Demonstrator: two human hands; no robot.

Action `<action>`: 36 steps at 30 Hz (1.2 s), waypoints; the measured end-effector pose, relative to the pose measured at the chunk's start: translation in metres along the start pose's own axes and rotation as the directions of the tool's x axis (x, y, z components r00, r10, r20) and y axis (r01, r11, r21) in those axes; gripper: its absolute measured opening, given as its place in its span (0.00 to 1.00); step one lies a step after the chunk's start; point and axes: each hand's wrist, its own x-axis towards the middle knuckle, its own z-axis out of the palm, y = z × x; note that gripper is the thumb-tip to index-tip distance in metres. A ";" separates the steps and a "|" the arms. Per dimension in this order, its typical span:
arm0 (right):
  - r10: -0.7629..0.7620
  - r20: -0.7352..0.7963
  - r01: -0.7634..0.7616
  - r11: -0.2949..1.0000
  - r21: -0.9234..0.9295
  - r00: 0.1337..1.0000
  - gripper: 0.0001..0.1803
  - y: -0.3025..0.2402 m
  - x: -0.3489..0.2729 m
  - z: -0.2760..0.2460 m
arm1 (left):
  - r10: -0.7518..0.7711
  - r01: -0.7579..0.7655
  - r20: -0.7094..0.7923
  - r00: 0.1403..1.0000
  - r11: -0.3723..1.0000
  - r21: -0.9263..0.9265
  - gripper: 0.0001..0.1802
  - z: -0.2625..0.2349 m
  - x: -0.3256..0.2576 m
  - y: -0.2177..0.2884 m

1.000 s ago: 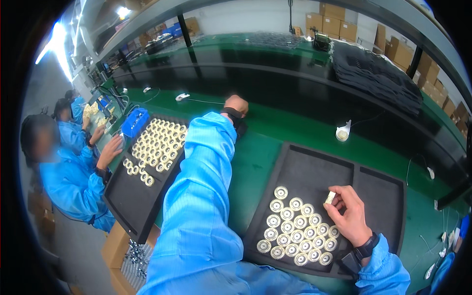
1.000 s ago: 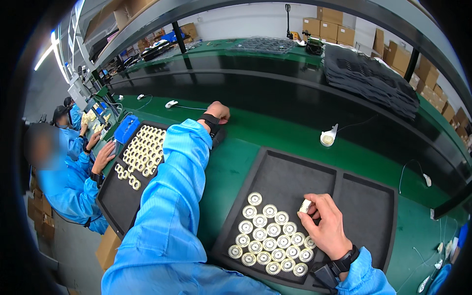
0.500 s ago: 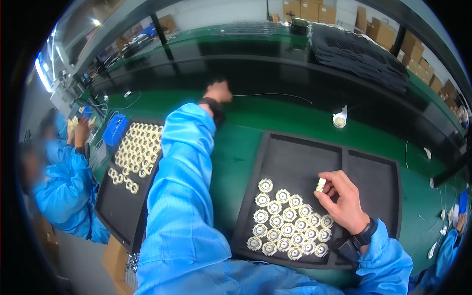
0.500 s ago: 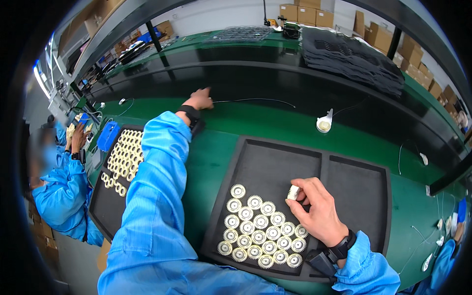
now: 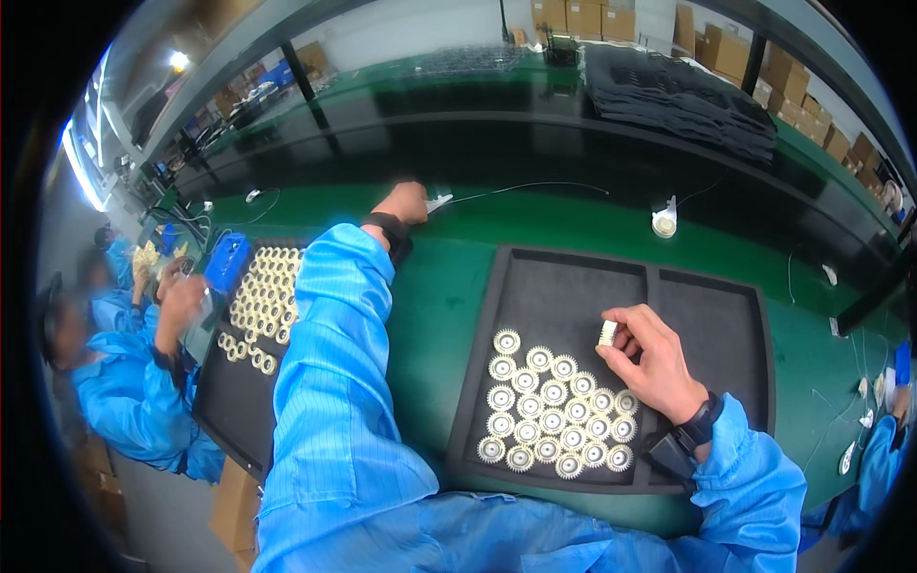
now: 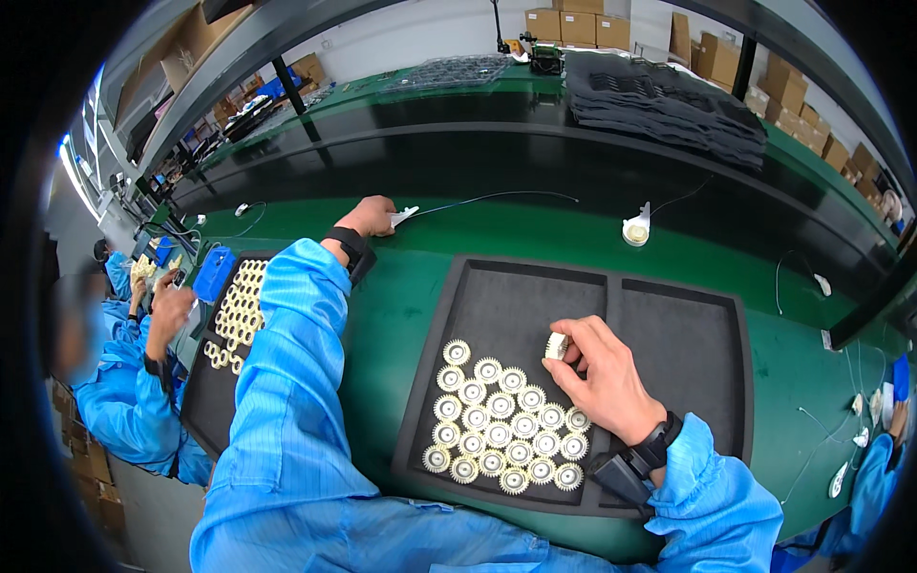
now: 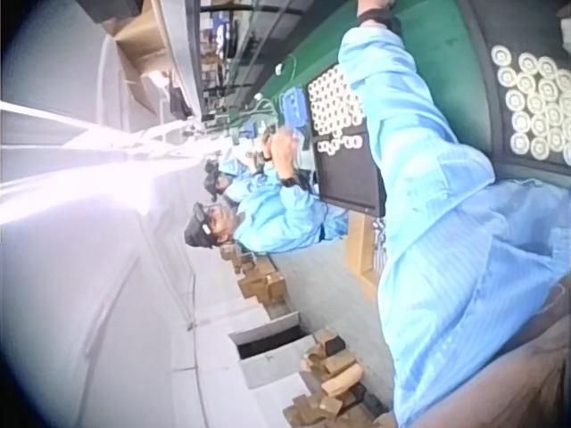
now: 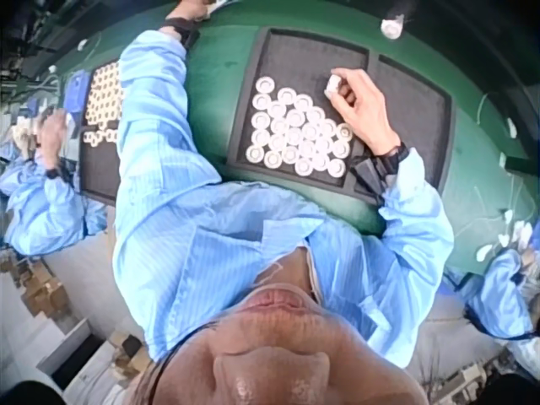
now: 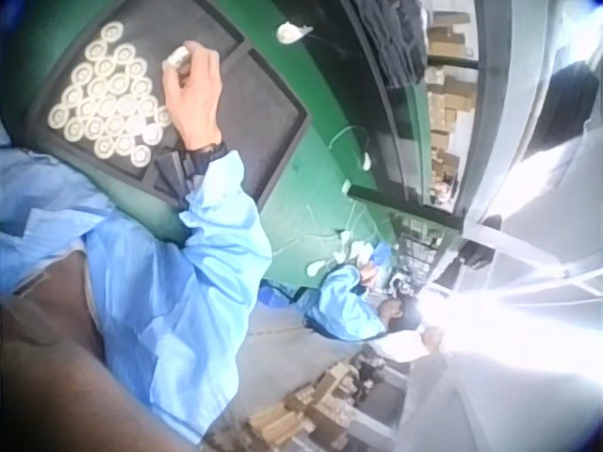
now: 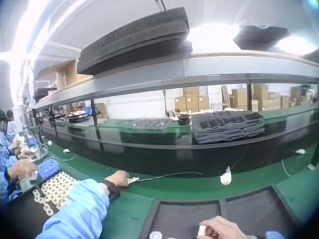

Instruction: Assembling small gear components into white plastic housings at a factory production workbench.

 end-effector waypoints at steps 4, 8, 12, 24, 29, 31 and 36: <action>0.028 -0.023 -0.026 0.998 0.065 0.999 0.18 -0.002 -0.005 -0.005 | -0.241 0.218 0.014 0.971 0.853 -0.474 0.23 -0.039 -0.062 0.053; 0.161 0.015 -0.148 0.864 0.481 0.987 0.16 -0.001 -0.003 -0.003 | -0.025 0.174 0.178 0.984 -0.124 -0.977 0.17 -0.035 -0.101 0.077; 0.216 0.091 -0.219 0.699 0.681 0.972 0.19 -0.013 0.001 -0.013 | 0.316 0.198 0.052 0.947 -0.450 -0.871 0.19 -0.061 -0.169 0.157; 0.106 0.008 -0.088 0.780 0.619 0.994 0.20 -0.019 0.002 -0.014 | 0.571 0.378 -0.033 0.820 -0.584 -0.719 0.23 -0.033 -0.229 0.225; 0.098 -0.007 -0.085 0.893 0.441 0.995 0.19 -0.016 0.002 -0.014 | 0.601 0.280 -0.077 0.795 -0.477 -0.833 0.23 -0.032 -0.235 0.230; 0.078 -0.001 -0.070 0.904 0.422 0.997 0.18 -0.016 0.002 -0.015 | 0.581 0.264 -0.066 0.811 -0.465 -0.845 0.22 -0.033 -0.238 0.231; 0.025 0.011 -0.027 0.930 0.368 1.000 0.18 -0.015 0.003 -0.015 | 0.545 0.254 -0.038 0.838 -0.451 -0.856 0.19 -0.034 -0.241 0.233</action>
